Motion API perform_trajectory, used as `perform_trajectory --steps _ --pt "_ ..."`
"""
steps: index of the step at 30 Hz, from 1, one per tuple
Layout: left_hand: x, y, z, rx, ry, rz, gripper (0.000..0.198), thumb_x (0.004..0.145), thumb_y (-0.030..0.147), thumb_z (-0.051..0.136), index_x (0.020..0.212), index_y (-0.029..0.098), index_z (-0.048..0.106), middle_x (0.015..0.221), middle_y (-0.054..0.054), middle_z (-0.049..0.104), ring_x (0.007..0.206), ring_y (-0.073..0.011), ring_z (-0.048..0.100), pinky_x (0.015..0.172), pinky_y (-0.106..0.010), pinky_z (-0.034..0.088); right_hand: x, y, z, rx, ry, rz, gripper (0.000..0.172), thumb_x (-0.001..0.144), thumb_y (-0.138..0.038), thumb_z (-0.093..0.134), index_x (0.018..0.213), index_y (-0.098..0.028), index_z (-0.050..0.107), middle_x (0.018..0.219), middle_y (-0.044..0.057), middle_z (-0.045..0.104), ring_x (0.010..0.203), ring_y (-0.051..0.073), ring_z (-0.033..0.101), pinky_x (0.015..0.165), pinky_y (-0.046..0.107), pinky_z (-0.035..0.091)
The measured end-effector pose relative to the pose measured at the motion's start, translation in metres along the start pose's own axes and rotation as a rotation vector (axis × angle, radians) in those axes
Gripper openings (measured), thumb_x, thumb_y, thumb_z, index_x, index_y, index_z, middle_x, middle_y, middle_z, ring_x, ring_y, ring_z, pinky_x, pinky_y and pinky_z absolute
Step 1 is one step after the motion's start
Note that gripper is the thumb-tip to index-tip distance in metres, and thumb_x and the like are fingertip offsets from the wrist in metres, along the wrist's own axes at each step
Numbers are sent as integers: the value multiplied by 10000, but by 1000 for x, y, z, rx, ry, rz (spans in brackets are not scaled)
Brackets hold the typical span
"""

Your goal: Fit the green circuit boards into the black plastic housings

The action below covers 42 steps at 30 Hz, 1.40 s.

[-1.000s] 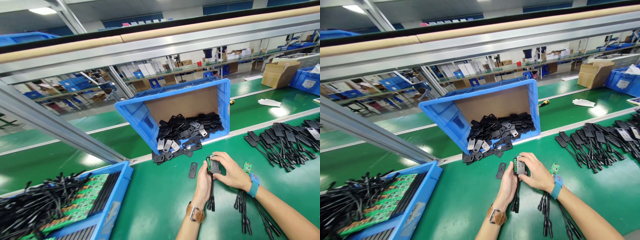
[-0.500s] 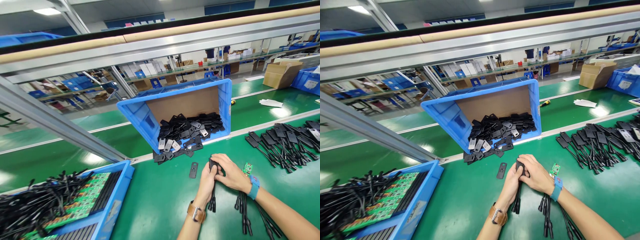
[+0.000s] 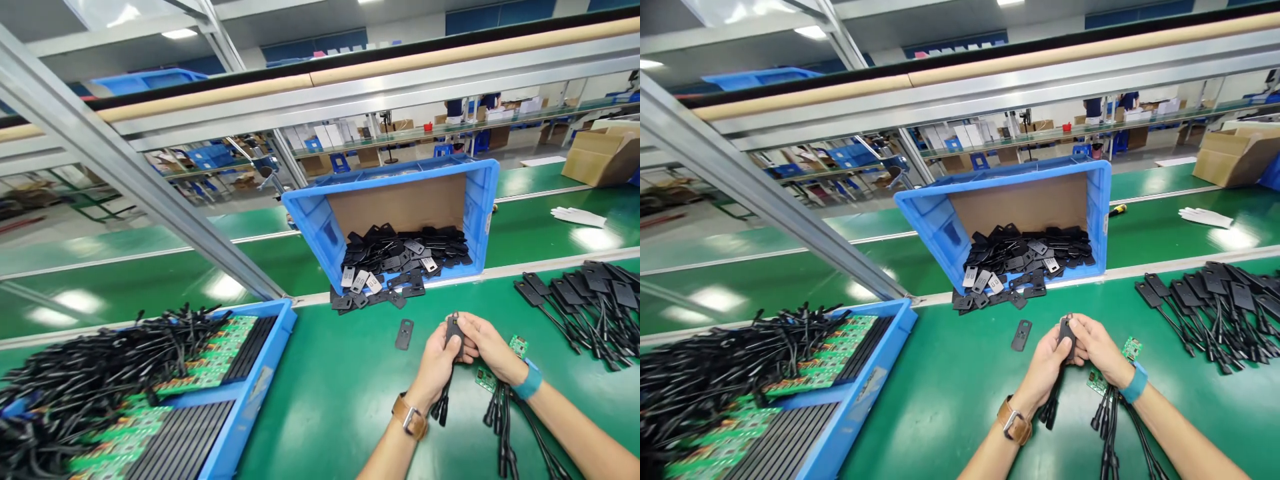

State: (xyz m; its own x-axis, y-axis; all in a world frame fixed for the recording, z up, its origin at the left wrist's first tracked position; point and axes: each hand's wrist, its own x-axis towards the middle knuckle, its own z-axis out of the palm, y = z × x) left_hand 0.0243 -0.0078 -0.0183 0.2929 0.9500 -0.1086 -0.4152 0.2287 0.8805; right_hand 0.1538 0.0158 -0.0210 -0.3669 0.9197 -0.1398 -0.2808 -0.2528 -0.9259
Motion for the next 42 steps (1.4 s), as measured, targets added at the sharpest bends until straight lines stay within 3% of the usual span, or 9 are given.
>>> perform_trajectory --steps 2,5,8,15,21,27,33,37,42 --pt "0 0 0 9 13 19 611 754 501 768 1218 141 602 963 -112 687 743 -186 662 650 -277 527 -1 -1 2 38 25 -10 503 817 -620 683 1047 -177 619 543 -105 324 429 50 245 368 162 288" --pt "0 0 -1 15 16 38 603 757 474 771 1241 151 611 1072 -131 676 872 -222 663 689 -285 551 -3 -2 5 26 74 -43 466 802 -599 709 993 -183 622 677 -37 506 531 81 432 437 177 395" --pt "0 0 -1 18 38 34 579 750 455 781 1225 157 636 1135 -140 667 965 -248 649 730 -285 556 -5 -2 5 24 97 -41 454 805 -601 702 996 -197 617 806 4 591 642 123 537 508 208 466" --pt "2 4 -6 175 1 20 481 740 420 794 1114 144 670 922 -105 691 741 -184 648 671 -294 548 -3 -1 5 -22 148 -56 514 794 -660 675 949 -170 639 633 -29 529 474 78 394 392 186 315" --pt "1 -1 -7 207 31 -11 473 766 474 754 1075 134 638 826 -98 696 668 -183 668 642 -310 559 -1 -5 2 -121 151 -125 522 820 -667 638 948 -163 682 809 53 663 710 170 579 578 246 470" --pt "-1 1 -3 139 15 -68 488 777 504 742 1053 124 611 792 -106 708 625 -181 686 644 -312 562 0 -3 3 -86 170 -98 530 811 -670 649 910 -151 689 744 35 649 618 133 538 517 222 436" --pt "-5 10 -3 -86 -85 -111 500 787 514 737 1051 109 605 843 -144 722 615 -184 691 587 -273 538 -2 -1 8 43 116 24 579 822 -723 584 884 -151 649 467 -94 359 354 49 237 312 172 249" --pt "-5 10 -2 -108 -51 -96 483 796 479 745 1072 110 600 879 -137 724 664 -190 706 617 -275 554 -2 1 7 8 116 3 550 797 -708 631 832 -159 630 534 -59 446 405 58 321 338 167 291" --pt "-4 9 -1 -142 -78 -113 465 851 426 704 1187 131 578 1008 -140 717 835 -221 724 766 -337 573 -1 -2 5 -11 107 -18 511 784 -663 680 883 -163 638 790 24 634 629 117 554 488 185 440"
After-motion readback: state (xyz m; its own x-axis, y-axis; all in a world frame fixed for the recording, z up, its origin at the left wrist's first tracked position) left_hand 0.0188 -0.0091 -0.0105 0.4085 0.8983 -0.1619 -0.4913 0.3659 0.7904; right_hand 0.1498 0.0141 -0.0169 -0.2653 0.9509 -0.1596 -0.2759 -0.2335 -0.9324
